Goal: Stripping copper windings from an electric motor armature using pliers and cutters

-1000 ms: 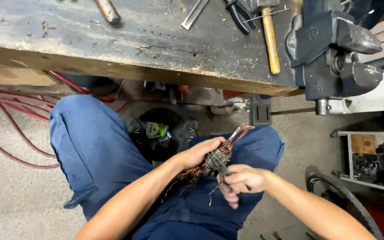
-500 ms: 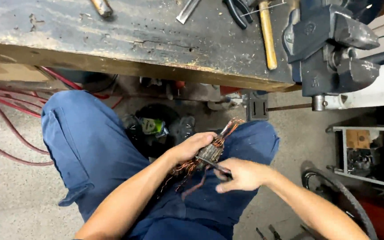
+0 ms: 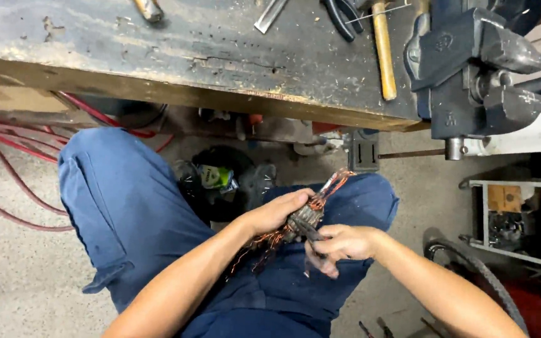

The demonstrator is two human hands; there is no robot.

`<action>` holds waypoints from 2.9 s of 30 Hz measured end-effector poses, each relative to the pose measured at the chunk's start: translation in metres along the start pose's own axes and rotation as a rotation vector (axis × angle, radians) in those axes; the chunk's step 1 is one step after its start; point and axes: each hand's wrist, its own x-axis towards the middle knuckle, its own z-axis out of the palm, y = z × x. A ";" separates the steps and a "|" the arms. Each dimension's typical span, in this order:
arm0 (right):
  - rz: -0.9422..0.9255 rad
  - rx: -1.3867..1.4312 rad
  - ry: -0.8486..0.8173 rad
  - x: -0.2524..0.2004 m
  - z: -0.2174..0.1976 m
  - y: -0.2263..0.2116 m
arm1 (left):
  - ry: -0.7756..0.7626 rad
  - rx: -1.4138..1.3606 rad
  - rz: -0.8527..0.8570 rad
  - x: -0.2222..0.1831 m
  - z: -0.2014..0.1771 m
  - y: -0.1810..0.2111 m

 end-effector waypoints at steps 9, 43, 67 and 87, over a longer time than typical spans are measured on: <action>-0.138 -1.680 0.870 0.013 0.067 0.002 | 0.059 -0.061 0.079 0.008 -0.018 -0.041; -0.191 -1.569 0.619 0.024 0.044 -0.004 | 0.079 -0.020 -0.002 0.015 -0.045 -0.047; -0.779 -1.418 0.517 0.067 0.044 -0.051 | 0.155 -0.644 0.327 -0.025 -0.097 0.007; -0.580 -0.548 0.929 0.104 0.130 -0.024 | 0.897 -0.267 0.563 0.003 -0.101 -0.032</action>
